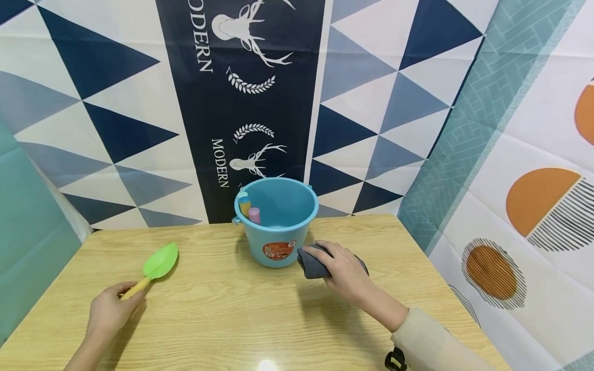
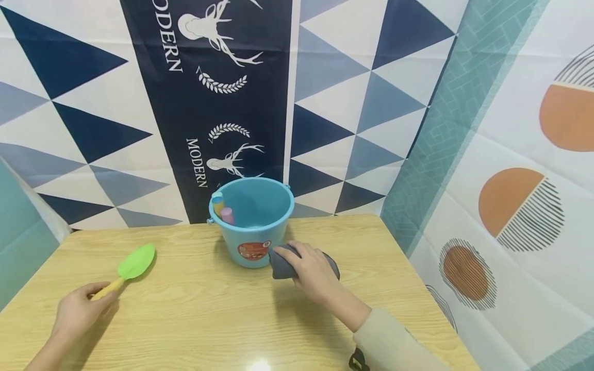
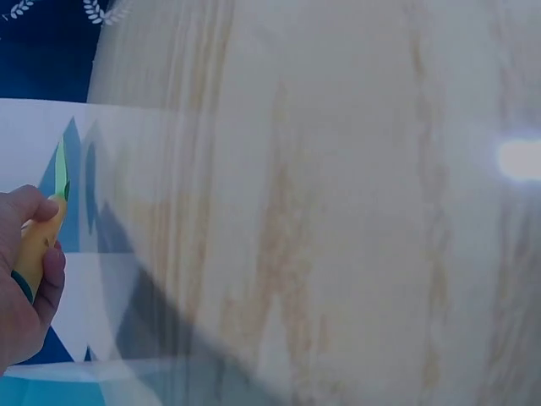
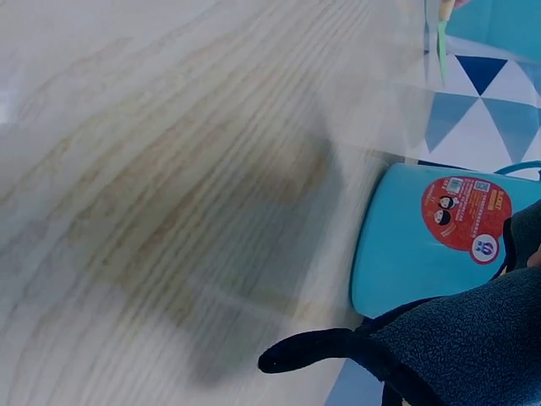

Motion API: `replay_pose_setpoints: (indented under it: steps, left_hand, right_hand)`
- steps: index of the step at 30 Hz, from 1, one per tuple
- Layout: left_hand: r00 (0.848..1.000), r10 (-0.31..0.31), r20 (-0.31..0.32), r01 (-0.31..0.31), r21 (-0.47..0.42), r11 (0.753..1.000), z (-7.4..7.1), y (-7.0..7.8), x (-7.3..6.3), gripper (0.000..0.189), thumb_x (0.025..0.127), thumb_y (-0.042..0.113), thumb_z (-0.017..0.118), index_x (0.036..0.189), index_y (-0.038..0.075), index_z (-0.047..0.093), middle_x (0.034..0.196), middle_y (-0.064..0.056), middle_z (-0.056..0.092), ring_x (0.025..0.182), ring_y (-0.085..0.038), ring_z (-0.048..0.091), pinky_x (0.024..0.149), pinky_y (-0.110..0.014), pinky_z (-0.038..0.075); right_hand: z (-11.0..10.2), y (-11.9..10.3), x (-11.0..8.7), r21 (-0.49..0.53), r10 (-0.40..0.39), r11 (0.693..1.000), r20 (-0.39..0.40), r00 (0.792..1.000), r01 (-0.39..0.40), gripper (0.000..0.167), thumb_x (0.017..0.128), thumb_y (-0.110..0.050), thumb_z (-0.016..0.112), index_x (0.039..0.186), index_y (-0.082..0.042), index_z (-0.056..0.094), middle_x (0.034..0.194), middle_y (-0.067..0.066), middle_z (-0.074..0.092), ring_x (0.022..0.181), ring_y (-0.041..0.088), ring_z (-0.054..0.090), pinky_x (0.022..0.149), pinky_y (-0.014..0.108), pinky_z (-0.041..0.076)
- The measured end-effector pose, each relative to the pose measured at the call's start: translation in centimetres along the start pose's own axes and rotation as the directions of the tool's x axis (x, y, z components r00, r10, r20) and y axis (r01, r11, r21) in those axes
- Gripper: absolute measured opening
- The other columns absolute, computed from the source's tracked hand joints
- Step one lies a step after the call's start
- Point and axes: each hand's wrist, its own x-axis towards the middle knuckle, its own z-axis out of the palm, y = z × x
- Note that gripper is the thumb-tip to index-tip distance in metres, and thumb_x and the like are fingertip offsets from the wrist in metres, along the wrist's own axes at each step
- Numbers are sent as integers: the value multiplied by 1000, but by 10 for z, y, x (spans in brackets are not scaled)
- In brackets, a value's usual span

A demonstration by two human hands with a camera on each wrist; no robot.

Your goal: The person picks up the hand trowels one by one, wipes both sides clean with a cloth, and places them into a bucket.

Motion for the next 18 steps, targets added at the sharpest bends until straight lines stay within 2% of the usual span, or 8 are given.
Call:
replay_pose_setpoints:
  steps: [4, 13, 18]
  left_hand:
    - [1000, 23, -14, -23, -7, 1000, -2, 5, -1, 45, 86, 28, 64, 117, -5, 60, 104, -25, 62, 74, -17, 51, 51, -21, 40]
    - [995, 98, -13, -98, -12, 995, -6, 17, -1, 41, 85, 28, 67, 113, -1, 64, 103, -23, 65, 87, -27, 58, 57, -22, 41]
    - [988, 153, -8, -154, -9, 988, -8, 25, -5, 37, 82, 24, 70, 110, 0, 66, 97, -18, 68, 77, -15, 55, 53, -20, 40]
  right_hand:
    - [-1, 0, 2, 3, 2, 1000, 2, 1000, -2, 68, 71, -1, 77, 131, -25, 54, 126, 13, 56, 113, 32, 57, 84, 48, 51]
    - [0, -2, 6, -11, -29, 1000, -16, 999, 28, 65, 72, -4, 77, 130, -24, 55, 125, 12, 57, 111, 31, 58, 83, 47, 51]
    - [1, -3, 10, -5, -53, 999, -31, 998, 52, 64, 73, -4, 77, 129, -23, 55, 123, 10, 57, 110, 30, 58, 83, 46, 51]
